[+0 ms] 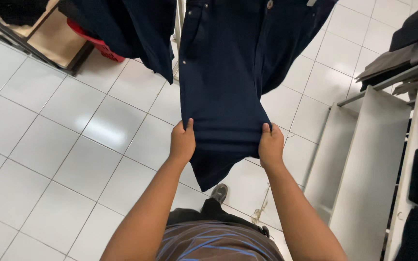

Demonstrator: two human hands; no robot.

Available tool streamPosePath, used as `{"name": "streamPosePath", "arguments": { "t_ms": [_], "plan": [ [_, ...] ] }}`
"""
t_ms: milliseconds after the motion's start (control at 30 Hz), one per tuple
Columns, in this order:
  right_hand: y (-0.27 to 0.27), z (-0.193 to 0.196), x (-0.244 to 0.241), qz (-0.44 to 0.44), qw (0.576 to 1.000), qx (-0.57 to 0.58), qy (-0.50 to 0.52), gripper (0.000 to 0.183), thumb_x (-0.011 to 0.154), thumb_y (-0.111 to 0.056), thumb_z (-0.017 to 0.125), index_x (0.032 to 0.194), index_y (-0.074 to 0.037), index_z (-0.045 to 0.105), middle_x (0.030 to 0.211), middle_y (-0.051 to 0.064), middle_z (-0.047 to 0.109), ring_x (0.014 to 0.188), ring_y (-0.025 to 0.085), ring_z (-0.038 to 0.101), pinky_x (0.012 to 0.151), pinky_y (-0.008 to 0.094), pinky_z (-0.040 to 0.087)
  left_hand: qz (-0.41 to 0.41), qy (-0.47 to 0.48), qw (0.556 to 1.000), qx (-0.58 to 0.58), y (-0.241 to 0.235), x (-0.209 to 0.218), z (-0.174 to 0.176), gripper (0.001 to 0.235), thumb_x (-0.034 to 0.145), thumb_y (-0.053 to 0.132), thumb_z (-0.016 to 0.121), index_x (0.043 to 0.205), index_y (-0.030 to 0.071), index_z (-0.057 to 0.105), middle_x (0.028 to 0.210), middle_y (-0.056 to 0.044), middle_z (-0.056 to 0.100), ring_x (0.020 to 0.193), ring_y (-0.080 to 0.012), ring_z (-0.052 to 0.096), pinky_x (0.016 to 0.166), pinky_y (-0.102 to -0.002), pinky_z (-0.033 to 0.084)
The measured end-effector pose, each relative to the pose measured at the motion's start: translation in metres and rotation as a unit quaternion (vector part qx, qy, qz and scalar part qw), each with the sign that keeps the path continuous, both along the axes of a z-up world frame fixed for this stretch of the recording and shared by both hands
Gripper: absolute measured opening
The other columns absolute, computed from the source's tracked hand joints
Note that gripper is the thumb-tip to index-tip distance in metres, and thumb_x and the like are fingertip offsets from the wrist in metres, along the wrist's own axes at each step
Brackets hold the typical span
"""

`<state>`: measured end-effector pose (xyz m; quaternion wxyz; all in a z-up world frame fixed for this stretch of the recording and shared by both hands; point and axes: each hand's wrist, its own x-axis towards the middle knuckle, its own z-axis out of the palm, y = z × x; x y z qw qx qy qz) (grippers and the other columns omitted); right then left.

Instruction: The person repeatedly takes dark blue pants from a rack, folds them, and places them onto white hangers. They then hang the hangers back onto a rotating clothing rack in a store aisle.

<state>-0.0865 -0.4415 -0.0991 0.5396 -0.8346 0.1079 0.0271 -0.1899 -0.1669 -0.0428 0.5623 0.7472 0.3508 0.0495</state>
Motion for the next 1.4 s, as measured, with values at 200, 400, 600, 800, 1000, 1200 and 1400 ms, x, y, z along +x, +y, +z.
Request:
{"name": "streamPosePath", "arguments": {
  "t_ms": [200, 400, 600, 800, 1000, 1200, 1400],
  "plan": [
    [0.031, 0.106, -0.098, 0.032, 0.879, 0.431, 0.203, 0.057, 0.106, -0.040, 0.076, 0.150, -0.006, 0.067, 0.140, 0.027, 0.076, 0.130, 0.042, 0.074, 0.110, 0.064, 0.059, -0.156, 0.070, 0.931, -0.322, 0.021, -0.070, 0.034, 0.076, 0.101, 0.056, 0.081, 0.159, 0.009, 0.067, 0.150, -0.018, 0.075, 0.145, -0.0353, 0.066, 0.116, -0.058, 0.056],
    [0.014, 0.037, -0.164, 0.003, 0.939, 0.282, 0.198, 0.052, 0.116, -0.036, 0.069, 0.153, 0.001, 0.068, 0.141, 0.025, 0.077, 0.132, 0.037, 0.075, 0.112, 0.057, 0.059, -0.139, 0.031, 0.949, -0.280, 0.029, -0.124, -0.007, 0.057, 0.107, 0.043, 0.083, 0.148, 0.005, 0.074, 0.138, -0.016, 0.081, 0.135, -0.0303, 0.074, 0.115, -0.049, 0.058],
    [0.074, -0.020, -0.189, 0.055, 0.994, 0.086, 0.043, 0.051, 0.127, -0.049, 0.047, 0.101, -0.013, 0.071, 0.085, 0.000, 0.070, 0.084, 0.013, 0.070, 0.075, 0.032, 0.061, -0.054, -0.047, 0.985, -0.156, -0.026, -0.151, 0.007, 0.061, 0.124, 0.057, 0.042, 0.131, 0.007, 0.076, 0.122, -0.015, 0.082, 0.125, -0.0292, 0.076, 0.109, -0.048, 0.061],
    [0.068, 0.038, -0.188, -0.049, 0.995, 0.066, -0.056, 0.033, 0.125, -0.030, 0.058, 0.103, -0.012, 0.074, 0.082, -0.002, 0.062, 0.079, 0.014, 0.062, 0.072, 0.029, 0.053, -0.034, -0.067, 0.997, 0.017, 0.044, -0.144, 0.055, 0.047, 0.124, 0.046, 0.052, 0.100, 0.013, 0.076, 0.081, -0.002, 0.075, 0.082, -0.0152, 0.072, 0.077, -0.034, 0.061],
    [0.020, -0.024, -0.248, 0.068, 0.899, 0.408, 0.145, 0.035, 0.108, -0.037, 0.076, 0.131, -0.012, 0.074, 0.117, 0.015, 0.084, 0.108, 0.030, 0.083, 0.094, 0.052, 0.067, -0.205, 0.059, 0.926, -0.311, 0.068, -0.208, 0.044, 0.082, 0.099, 0.058, 0.085, 0.158, 0.004, 0.067, 0.150, -0.022, 0.074, 0.148, -0.0394, 0.064, 0.122, -0.060, 0.049],
    [0.067, 0.058, -0.304, -0.068, 0.972, -0.048, 0.219, 0.062, 0.117, -0.071, 0.046, 0.168, -0.038, 0.061, 0.154, -0.008, 0.075, 0.137, 0.025, 0.069, 0.115, 0.045, 0.031, -0.066, -0.019, 0.980, -0.187, 0.027, -0.238, 0.012, 0.043, 0.109, 0.040, 0.080, 0.134, 0.005, 0.079, 0.121, -0.015, 0.086, 0.120, -0.0271, 0.080, 0.102, -0.045, 0.064],
    [0.099, 0.039, -0.303, 0.046, 0.997, -0.033, -0.055, 0.039, 0.125, -0.033, 0.050, 0.117, -0.005, 0.076, 0.106, 0.025, 0.075, 0.110, 0.043, 0.073, 0.100, 0.056, 0.054, -0.054, -0.040, 0.998, -0.015, -0.003, -0.231, -0.013, 0.050, 0.121, 0.043, 0.058, 0.097, 0.003, 0.073, 0.086, -0.023, 0.075, 0.092, -0.0387, 0.076, 0.082, -0.051, 0.058]
  ]
}}
